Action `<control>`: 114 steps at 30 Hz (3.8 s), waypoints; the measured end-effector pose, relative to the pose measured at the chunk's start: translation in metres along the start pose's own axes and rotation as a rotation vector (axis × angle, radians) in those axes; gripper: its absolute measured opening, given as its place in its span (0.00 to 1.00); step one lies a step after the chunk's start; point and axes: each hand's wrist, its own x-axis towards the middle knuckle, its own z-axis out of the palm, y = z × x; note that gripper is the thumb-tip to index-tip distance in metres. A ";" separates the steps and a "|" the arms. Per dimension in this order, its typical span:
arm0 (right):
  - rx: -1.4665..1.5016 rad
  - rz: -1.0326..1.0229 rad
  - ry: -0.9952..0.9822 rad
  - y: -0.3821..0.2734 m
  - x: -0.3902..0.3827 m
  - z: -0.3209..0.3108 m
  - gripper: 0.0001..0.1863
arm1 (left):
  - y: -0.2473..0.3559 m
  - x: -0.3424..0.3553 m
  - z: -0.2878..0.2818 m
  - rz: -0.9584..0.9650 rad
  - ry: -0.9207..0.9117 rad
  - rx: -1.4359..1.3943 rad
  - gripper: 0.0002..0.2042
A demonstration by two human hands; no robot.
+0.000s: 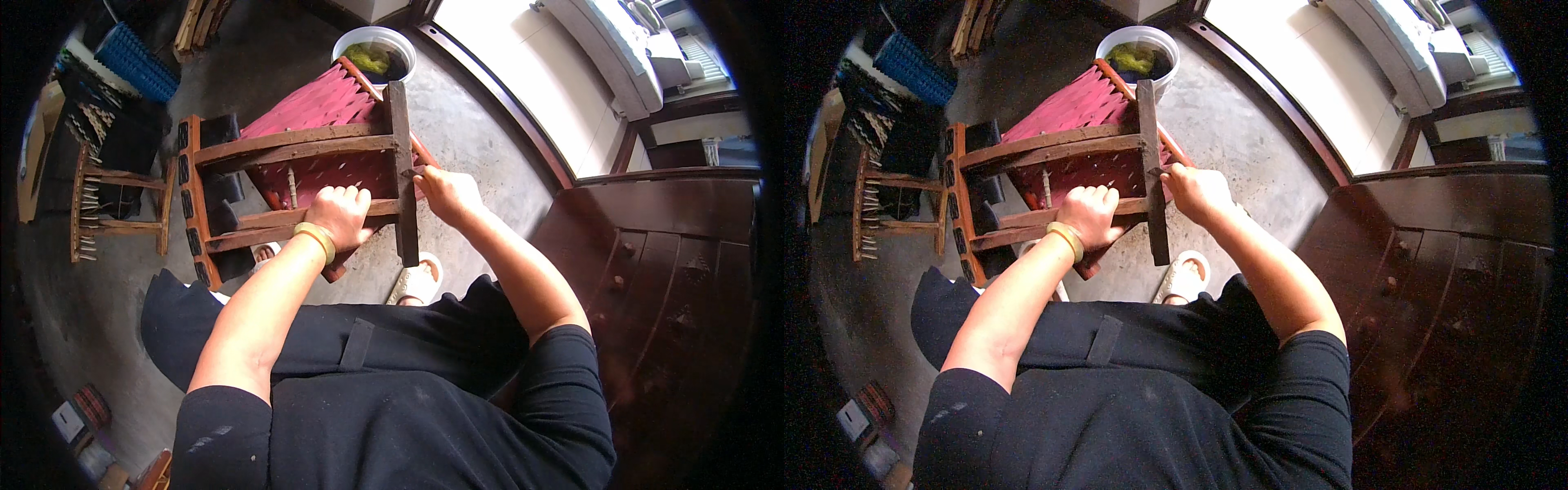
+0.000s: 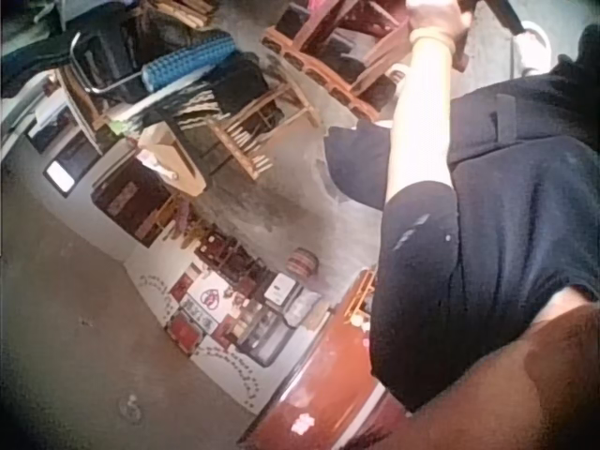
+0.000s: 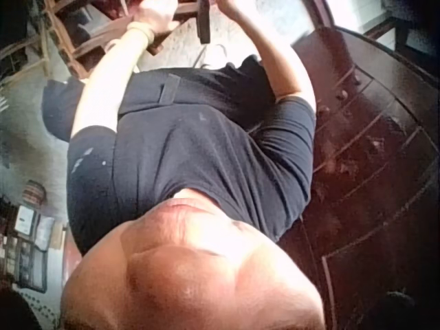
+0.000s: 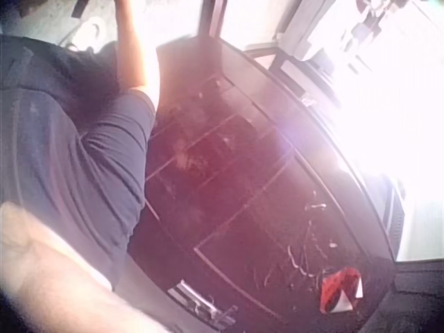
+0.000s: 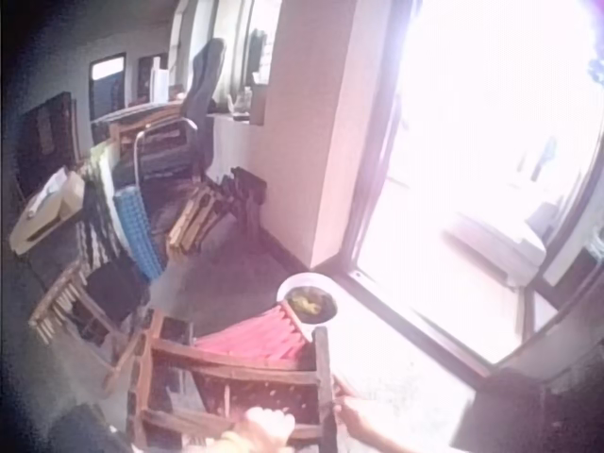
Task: The person uses a chisel to scrape and smooth the wooden frame of a chair. They hold the chair steady with one hand while working the chisel along the edges and joints of the frame.
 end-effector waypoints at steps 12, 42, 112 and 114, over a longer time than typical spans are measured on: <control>-0.104 -0.005 0.094 0.004 0.046 -0.014 0.19 | 0.001 0.000 0.000 0.006 0.018 0.004 0.24; -0.093 -0.052 -0.069 -0.003 0.061 -0.024 0.19 | 0.001 -0.001 -0.001 -0.017 0.010 -0.023 0.24; -0.491 -0.437 0.032 0.007 0.038 -0.035 0.10 | -0.001 0.000 0.000 -0.039 -0.109 0.009 0.25; -0.489 -0.442 -0.045 0.005 0.043 -0.037 0.12 | -0.001 0.000 0.000 -0.043 -0.114 0.003 0.25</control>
